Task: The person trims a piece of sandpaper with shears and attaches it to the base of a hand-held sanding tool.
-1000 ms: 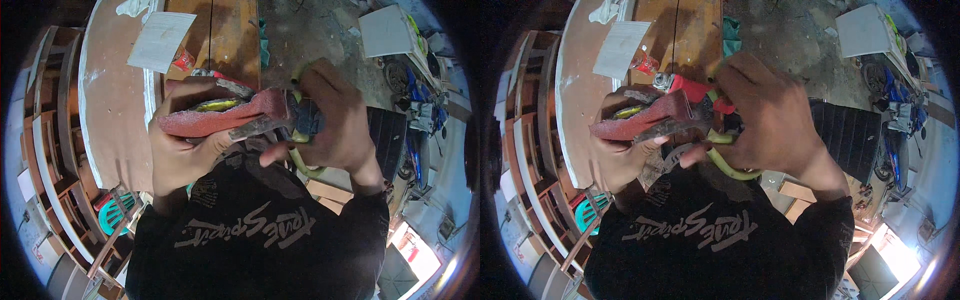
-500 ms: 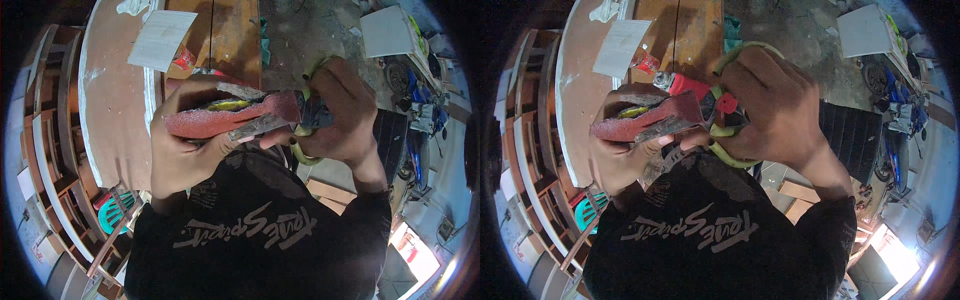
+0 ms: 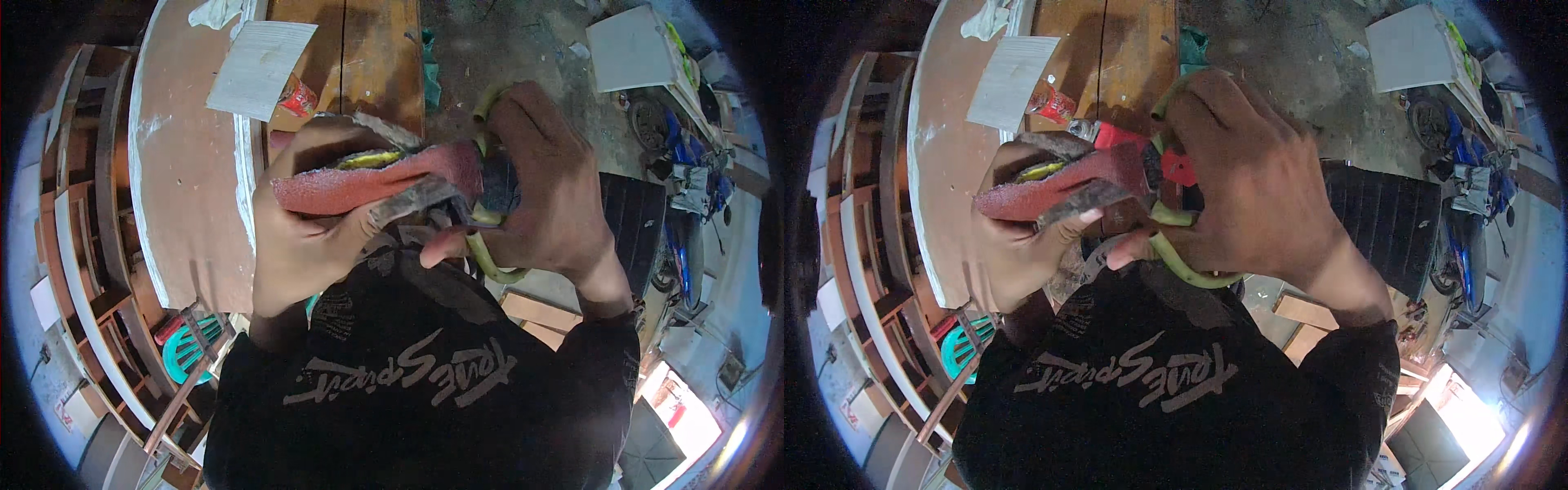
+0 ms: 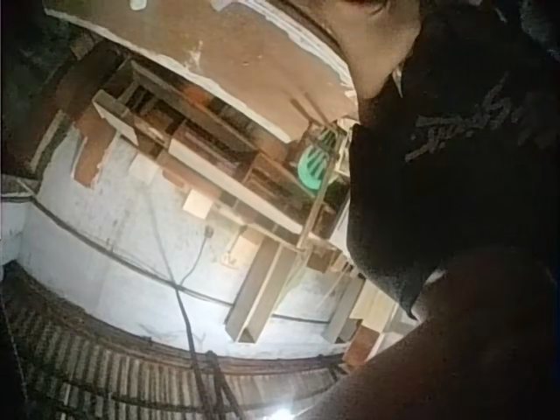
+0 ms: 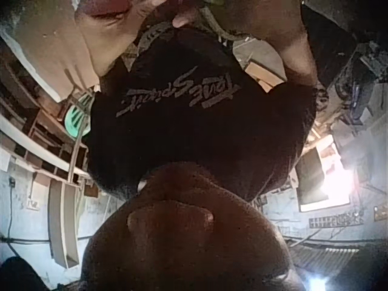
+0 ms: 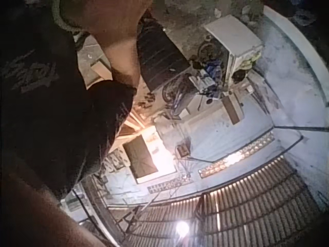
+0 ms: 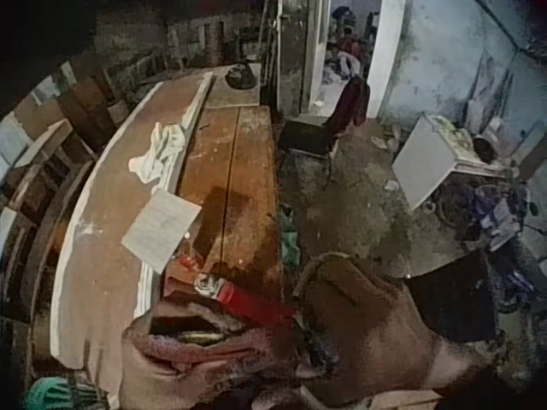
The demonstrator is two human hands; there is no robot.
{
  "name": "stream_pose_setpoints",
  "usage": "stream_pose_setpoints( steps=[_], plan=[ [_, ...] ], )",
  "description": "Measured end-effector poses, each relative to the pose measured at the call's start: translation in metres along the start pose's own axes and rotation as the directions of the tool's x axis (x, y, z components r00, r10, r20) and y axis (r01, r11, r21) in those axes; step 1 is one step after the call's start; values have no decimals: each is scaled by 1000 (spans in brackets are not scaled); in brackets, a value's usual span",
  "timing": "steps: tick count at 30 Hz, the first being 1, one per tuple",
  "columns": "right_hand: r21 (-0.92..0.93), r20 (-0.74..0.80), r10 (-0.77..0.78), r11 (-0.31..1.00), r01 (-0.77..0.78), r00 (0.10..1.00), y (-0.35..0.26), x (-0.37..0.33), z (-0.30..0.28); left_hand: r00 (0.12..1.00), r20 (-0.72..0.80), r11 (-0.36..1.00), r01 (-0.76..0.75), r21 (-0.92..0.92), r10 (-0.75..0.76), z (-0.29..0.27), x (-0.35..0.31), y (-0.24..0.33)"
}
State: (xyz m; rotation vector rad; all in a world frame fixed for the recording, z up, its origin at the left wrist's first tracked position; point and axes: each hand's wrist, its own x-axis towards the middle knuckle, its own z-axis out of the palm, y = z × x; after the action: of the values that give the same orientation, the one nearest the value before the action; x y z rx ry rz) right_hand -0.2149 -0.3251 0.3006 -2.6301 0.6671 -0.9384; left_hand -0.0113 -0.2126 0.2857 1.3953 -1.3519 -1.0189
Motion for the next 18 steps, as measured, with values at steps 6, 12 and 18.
stream_pose_setpoints(
  steps=[6, 12, 18],
  plan=[
    [33, -10, -86, 996, 86, 996, 8, -8, -2, 991, 19, 989, -136, 53, 135, -5, 0, -2],
    [-31, 28, -145, 989, 145, 989, 13, -8, -5, 991, 2, 990, -130, 56, 130, 1, -1, -14],
    [-17, 97, -1, 1000, 3, 995, -1, -2, -9, 1000, -20, 1000, -7, -19, 7, 2, -6, -2]
  ],
)
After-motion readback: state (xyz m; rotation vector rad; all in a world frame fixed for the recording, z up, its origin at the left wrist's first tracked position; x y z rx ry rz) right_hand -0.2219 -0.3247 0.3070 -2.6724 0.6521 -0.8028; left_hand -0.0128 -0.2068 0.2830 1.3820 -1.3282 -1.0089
